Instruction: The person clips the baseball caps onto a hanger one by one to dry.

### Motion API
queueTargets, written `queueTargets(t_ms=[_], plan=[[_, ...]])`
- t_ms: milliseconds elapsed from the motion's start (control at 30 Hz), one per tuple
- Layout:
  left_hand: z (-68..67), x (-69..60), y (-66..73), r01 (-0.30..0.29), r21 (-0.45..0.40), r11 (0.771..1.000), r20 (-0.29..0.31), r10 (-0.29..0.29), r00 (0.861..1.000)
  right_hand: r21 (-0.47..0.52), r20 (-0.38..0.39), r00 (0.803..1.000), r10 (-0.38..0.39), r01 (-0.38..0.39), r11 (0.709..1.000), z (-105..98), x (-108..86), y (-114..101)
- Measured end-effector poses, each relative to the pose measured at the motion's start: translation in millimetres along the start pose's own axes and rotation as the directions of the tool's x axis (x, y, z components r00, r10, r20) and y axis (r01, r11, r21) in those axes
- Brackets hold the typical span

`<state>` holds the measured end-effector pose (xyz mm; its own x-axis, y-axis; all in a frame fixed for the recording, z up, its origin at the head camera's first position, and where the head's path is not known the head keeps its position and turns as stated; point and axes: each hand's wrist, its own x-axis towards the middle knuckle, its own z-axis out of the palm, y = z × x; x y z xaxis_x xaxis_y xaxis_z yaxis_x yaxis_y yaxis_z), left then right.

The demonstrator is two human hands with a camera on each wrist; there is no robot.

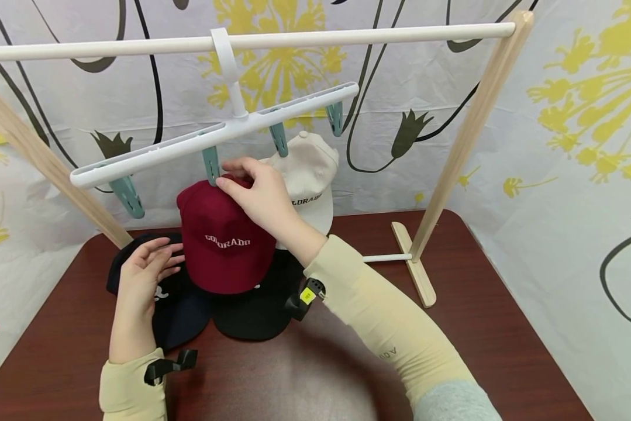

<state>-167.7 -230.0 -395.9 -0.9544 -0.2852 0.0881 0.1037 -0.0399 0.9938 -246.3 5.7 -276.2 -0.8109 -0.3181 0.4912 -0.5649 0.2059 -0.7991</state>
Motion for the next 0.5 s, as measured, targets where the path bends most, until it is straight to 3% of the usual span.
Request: queueTargets(t_ms=[500], plan=[[2.3,-1.6,-0.5,0.009,0.034,0.999,0.013,-0.009,1.0,0.005,-0.048,0.999,0.001,-0.001,1.0,-8,-12.4,3]])
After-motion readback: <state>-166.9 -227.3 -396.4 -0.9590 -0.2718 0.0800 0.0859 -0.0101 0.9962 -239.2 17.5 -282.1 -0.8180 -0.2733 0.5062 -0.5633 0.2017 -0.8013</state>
